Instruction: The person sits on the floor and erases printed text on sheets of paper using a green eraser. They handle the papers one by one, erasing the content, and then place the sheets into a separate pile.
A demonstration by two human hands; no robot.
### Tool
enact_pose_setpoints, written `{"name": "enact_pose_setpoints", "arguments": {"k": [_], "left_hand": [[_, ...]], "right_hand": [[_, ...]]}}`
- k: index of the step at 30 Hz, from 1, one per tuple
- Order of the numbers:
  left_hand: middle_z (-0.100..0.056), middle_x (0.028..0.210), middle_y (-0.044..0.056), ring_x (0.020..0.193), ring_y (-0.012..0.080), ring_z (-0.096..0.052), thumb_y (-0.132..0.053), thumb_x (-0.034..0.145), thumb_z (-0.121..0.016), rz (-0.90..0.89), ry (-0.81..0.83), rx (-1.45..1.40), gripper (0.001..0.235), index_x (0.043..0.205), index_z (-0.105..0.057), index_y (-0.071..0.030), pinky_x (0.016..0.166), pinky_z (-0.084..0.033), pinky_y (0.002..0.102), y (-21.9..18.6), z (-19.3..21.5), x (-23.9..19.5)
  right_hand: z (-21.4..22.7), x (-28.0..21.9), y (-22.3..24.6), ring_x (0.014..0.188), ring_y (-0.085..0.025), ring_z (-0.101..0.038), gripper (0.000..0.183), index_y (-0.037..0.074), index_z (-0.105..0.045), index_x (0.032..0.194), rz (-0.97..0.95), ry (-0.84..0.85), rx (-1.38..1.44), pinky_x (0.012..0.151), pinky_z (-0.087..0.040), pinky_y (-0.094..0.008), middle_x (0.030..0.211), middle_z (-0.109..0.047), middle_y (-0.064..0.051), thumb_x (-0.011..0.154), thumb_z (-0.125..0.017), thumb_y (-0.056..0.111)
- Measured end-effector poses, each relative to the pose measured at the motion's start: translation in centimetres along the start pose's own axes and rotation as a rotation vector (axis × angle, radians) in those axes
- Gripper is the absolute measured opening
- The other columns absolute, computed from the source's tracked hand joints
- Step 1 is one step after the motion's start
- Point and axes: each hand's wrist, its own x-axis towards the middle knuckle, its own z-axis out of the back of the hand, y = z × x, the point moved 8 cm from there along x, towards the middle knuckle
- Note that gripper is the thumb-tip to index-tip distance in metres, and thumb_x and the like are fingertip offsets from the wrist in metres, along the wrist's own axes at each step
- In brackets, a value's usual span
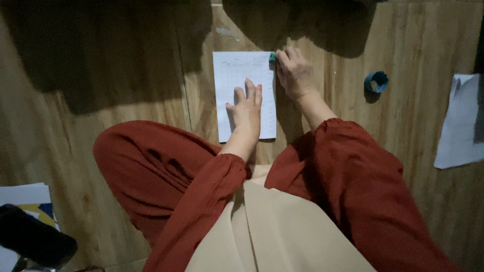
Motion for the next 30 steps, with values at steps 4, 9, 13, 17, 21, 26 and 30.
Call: {"name": "enact_pose_setpoints", "arguments": {"k": [4,9,13,17,21,26,30], "left_hand": [[-0.017,0.141,0.016,0.111,0.0383,-0.028,0.009,0.08,-0.052,-0.009,-0.04,-0.033,0.068,0.138,-0.027,-0.017,0.069,-0.043,0.053,-0.1,-0.8,0.7],[-0.023,0.138,0.015,0.11,0.0373,-0.032,0.002,0.084,-0.051,0.018,-0.08,-0.003,0.06,0.137,-0.032,-0.019,0.066,-0.046,0.051,0.1,0.9,-0.6],[-0.021,0.139,0.015,0.109,0.0373,-0.029,0.004,0.083,-0.051,0.009,-0.074,0.004,0.062,0.137,-0.031,-0.019,0.063,-0.045,0.052,0.1,-0.6,0.5],[-0.021,0.139,0.013,0.108,0.0359,-0.03,0.004,0.083,-0.05,0.004,-0.078,-0.024,0.061,0.136,-0.032,-0.02,0.062,-0.046,0.052,0.0,-1.4,0.9],[-0.021,0.14,0.013,0.11,0.0359,-0.03,0.003,0.084,-0.05,-0.011,-0.073,-0.011,0.06,0.137,-0.031,-0.02,0.061,-0.048,0.05,0.1,-0.6,0.0],[-0.021,0.139,0.013,0.106,0.0333,-0.03,0.004,0.085,-0.048,-0.009,-0.065,-0.005,0.059,0.137,-0.032,-0.02,0.066,-0.047,0.053,0.1,0.1,0.1],[-0.021,0.138,0.013,0.106,0.0326,-0.03,0.005,0.084,-0.049,-0.006,-0.077,0.0,0.06,0.136,-0.033,-0.02,0.065,-0.048,0.052,0.1,0.0,0.0]], "right_hand": [[-0.6,2.0,-1.1,0.079,-0.016,-0.051,0.032,0.018,-0.047,0.091,-0.083,-0.012,-0.083,0.056,-0.049,-0.027,0.085,-0.041,0.002,0.071,-0.071,0.018],[1.9,0.3,1.7,0.078,-0.022,-0.052,0.028,0.012,-0.045,0.083,-0.005,-0.005,0.19,0.063,-0.047,-0.033,0.082,-0.043,-0.003,0.07,-0.07,0.01],[1.4,-7.8,4.2,0.082,-0.027,-0.054,0.025,0.011,-0.046,0.089,0.111,0.144,0.171,0.06,-0.049,-0.038,0.084,-0.045,-0.008,0.073,-0.064,0.011],[0.6,-12.5,6.5,0.077,-0.018,-0.054,0.016,0.014,-0.044,0.081,0.346,0.194,-0.04,0.056,-0.047,-0.024,0.079,-0.045,-0.002,0.072,-0.058,0.014],[0.5,-13.2,7.3,0.071,-0.02,-0.056,0.02,0.013,-0.044,0.083,0.459,0.232,-0.042,0.055,-0.048,-0.026,0.077,-0.046,-0.003,0.066,-0.056,0.013],[0.7,-13.0,7.1,0.072,-0.017,-0.054,0.009,0.013,-0.044,0.079,0.457,0.198,-0.011,0.053,-0.046,-0.024,0.077,-0.045,-0.001,0.074,-0.051,0.013],[1.3,-13.7,8.1,0.07,-0.019,-0.054,0.006,0.011,-0.045,0.08,0.517,0.146,-0.018,0.05,-0.045,-0.025,0.075,-0.045,-0.003,0.076,-0.05,0.01]]}}
